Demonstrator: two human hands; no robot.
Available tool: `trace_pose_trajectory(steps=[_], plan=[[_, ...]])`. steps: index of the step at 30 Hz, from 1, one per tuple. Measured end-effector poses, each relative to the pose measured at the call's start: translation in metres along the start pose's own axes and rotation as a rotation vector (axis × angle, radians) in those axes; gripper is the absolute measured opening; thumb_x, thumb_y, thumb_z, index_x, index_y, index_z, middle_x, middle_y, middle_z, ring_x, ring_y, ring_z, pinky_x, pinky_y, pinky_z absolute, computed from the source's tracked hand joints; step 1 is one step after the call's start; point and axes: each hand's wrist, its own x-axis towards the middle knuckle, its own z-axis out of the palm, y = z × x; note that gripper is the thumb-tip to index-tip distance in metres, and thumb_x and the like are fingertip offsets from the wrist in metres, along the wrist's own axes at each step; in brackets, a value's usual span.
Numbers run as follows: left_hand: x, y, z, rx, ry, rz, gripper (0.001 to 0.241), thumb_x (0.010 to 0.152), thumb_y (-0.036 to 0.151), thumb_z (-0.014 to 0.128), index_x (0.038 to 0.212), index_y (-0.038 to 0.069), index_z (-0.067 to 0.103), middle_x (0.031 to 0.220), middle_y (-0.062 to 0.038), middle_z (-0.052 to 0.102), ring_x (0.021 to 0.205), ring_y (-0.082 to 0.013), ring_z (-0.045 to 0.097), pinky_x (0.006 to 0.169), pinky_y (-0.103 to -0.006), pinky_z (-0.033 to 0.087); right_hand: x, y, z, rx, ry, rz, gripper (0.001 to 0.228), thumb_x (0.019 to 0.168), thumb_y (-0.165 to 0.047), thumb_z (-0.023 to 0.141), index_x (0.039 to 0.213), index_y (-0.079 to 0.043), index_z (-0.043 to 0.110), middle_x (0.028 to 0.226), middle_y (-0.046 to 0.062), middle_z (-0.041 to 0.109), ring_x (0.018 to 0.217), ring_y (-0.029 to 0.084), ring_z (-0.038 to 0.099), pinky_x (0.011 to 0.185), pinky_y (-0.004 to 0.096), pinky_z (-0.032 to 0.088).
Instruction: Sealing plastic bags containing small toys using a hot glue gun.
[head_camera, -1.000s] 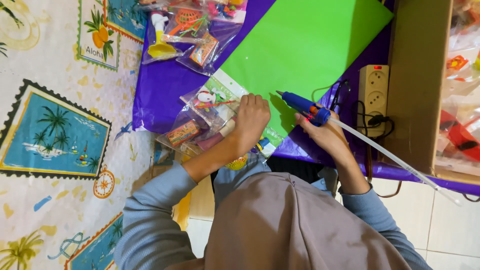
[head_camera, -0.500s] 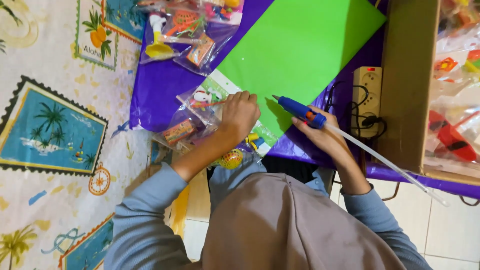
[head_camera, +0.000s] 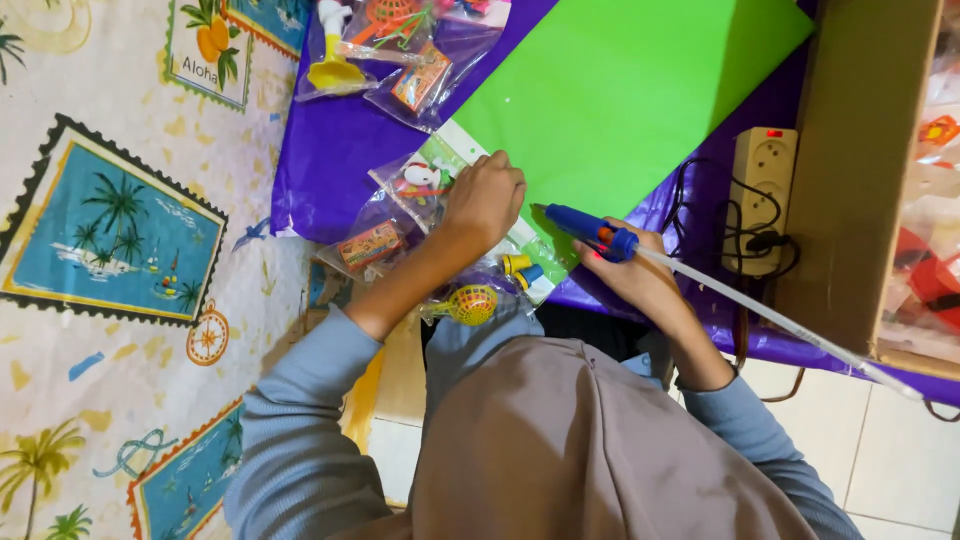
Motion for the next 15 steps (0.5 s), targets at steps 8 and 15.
trace_pose_trajectory(steps=[8,15], plan=[[0.0,-0.007,-0.004,-0.026,-0.025,0.029,0.016,0.096,0.02,0.06,0.089,0.012,0.073,0.09,-0.004,0.056,0.095,-0.0296,0.062,0.083,-0.0441,0.051,0.004,-0.013,0.012,-0.027,0.025,-0.069,0.027,0.081,-0.033,0.084,0.079,-0.016,0.063,0.064,0.008,0.064,0.062,0.024,0.063,0.065,0.033,0.051],[-0.001,-0.005,-0.013,-0.054,-0.023,0.075,0.018,0.097,0.016,0.059,0.088,0.008,0.072,0.088,-0.007,0.055,0.092,-0.0324,0.062,0.082,-0.0458,0.051,0.008,-0.018,0.017,-0.048,0.069,-0.133,0.029,0.083,-0.031,0.083,0.077,-0.014,0.06,0.062,0.01,0.062,0.059,0.028,0.062,0.063,0.037,0.05]])
